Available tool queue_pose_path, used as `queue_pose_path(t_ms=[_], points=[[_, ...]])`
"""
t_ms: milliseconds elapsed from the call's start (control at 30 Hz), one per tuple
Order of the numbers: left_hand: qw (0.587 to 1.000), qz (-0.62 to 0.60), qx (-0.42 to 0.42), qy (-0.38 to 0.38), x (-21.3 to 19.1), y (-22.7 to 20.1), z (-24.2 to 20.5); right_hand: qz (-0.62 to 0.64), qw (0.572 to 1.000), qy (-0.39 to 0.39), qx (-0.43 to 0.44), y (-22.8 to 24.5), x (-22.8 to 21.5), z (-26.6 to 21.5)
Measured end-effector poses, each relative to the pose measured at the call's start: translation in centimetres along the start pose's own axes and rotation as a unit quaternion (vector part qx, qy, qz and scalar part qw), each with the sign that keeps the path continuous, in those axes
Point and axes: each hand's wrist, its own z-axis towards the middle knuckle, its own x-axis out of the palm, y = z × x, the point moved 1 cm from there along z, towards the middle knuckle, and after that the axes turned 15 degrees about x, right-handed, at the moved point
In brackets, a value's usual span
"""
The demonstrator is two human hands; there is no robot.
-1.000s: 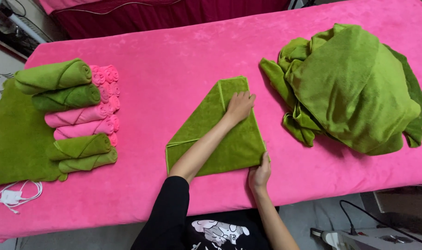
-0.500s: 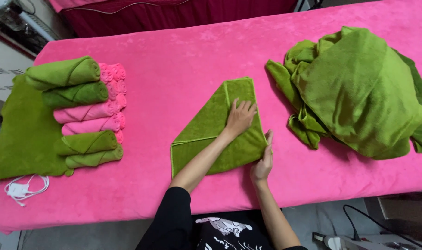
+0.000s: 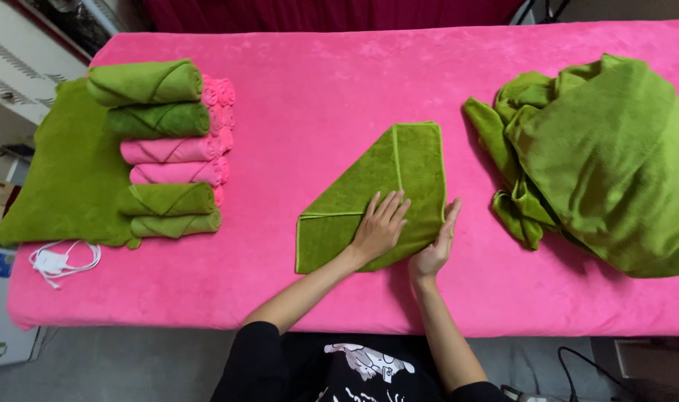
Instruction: A person is folding and rolling green towels into decorative shapes on a pink treatment table in a spa.
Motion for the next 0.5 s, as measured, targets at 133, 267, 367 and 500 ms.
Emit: queue_pose_path(t_ms=[133,267,367,500], points=[[0.999,-0.028,-0.022,0.026,-1.6,-1.2,-4.0,0.009,1.0,0.019,-0.008,0.0,1.8,0.9],[0.986,-0.14,-0.075,0.048,-3.5,-2.5,-7.4,0.025,0.999,0.013,-0.033,-0.9,3.9,1.8],[0.958,-0.258,-0.122,0.017,-6.9,-3.9,-8.3,0.013,0.999,0.021,-0.038,-2.1,5.4,3.2],[0.933,-0.319,-0.163,-0.004,-8.9,-6.0,-10.3,0.006,0.999,0.036,-0.038,-3.5,6.7,4.6]])
